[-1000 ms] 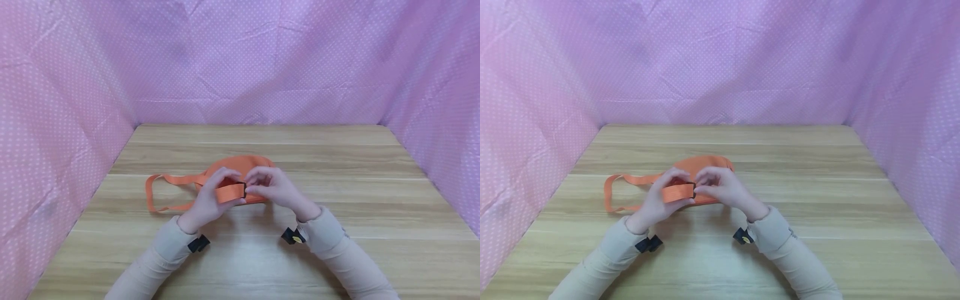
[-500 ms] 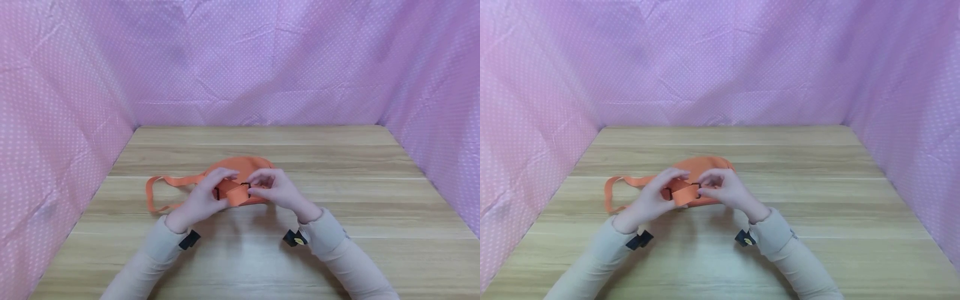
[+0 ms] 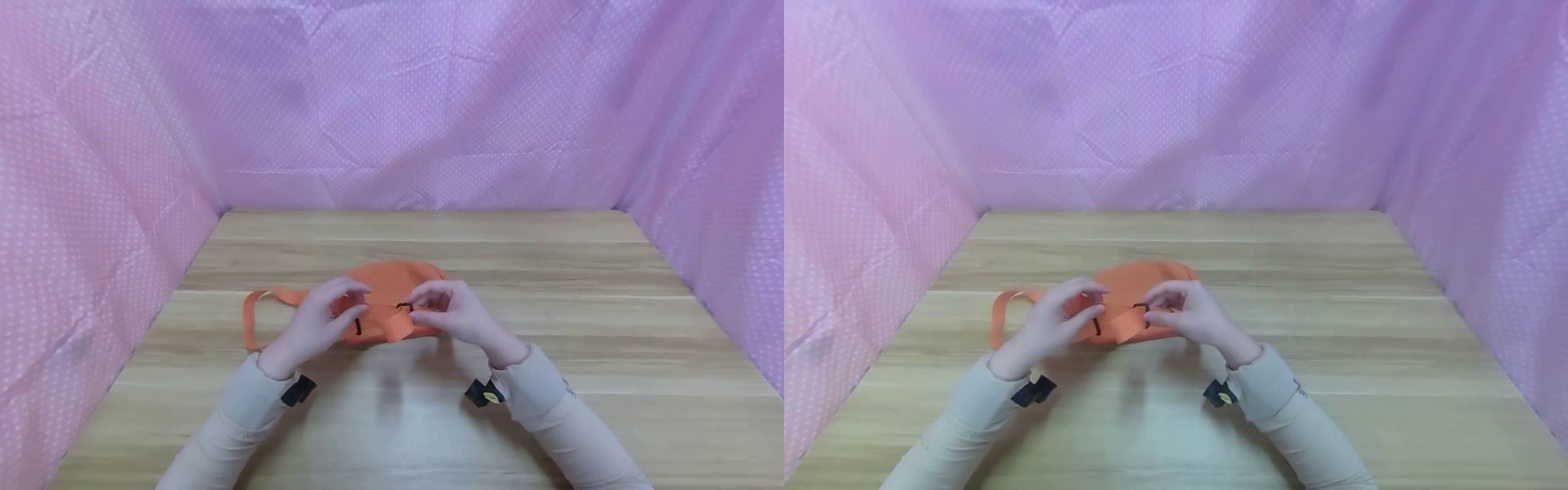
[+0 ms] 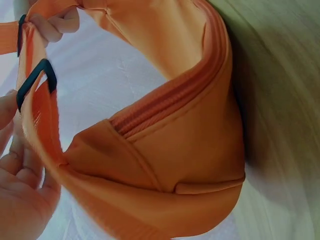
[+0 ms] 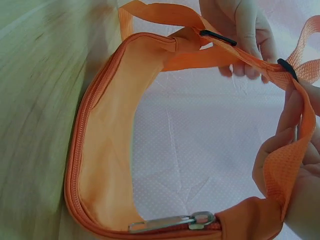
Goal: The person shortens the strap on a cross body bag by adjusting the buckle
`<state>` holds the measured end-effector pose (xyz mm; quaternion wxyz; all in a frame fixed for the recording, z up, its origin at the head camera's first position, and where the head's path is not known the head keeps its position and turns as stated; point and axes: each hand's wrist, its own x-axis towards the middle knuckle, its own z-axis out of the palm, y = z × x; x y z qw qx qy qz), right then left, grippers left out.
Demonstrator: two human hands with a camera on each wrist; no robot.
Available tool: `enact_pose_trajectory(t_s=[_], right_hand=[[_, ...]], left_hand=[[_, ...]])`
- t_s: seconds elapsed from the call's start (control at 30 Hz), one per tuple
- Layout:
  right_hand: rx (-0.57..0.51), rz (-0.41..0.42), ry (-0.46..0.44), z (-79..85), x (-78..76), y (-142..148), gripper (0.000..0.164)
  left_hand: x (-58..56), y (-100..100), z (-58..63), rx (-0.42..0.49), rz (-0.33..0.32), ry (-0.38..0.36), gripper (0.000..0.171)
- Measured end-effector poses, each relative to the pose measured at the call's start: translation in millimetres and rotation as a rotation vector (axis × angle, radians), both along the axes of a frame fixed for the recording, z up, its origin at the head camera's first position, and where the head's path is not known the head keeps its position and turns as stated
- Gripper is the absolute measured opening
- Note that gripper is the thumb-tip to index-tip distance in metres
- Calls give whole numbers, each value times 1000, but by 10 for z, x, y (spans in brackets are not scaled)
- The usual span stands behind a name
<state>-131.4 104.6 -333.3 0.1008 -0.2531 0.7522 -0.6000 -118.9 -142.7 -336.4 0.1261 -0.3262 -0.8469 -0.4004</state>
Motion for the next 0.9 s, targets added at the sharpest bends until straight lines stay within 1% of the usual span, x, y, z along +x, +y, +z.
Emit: enact_pose_trajectory(t_s=[0.07, 0.1, 0.23, 0.33, 0.43, 0.5, 0.7, 0.8, 0.9], right_hand=[[0, -4, -2, 2, -5, 3, 18], [-1, -6, -1, 1, -10, 3, 18], [-17, 9, -1, 1, -20, 9, 17], [-19, 5, -15, 0, -32, 20, 17], [-5, -28, -46, 4, -44, 46, 18], [7, -56, -63, 10, -52, 71, 20], [12, -108, -77, 35, -80, 155, 23], [-3, -123, -102, 53, -87, 197, 23], [-7, -146, -132, 65, -91, 233, 25]], left_hand=[[6, -9, 16, 20, -5, 25, 27], [12, -17, 27, 24, -7, 25, 26], [43, -76, 82, 15, -9, -33, 22], [63, -137, 140, -23, 14, -61, 18], [72, -222, 188, -58, 48, -72, 16], [75, -293, 204, -49, 68, -104, 16], [87, -547, 181, 3, 124, -239, 13], [92, -678, 160, 2, 154, -290, 13], [99, -783, 136, 26, 155, -311, 13]])
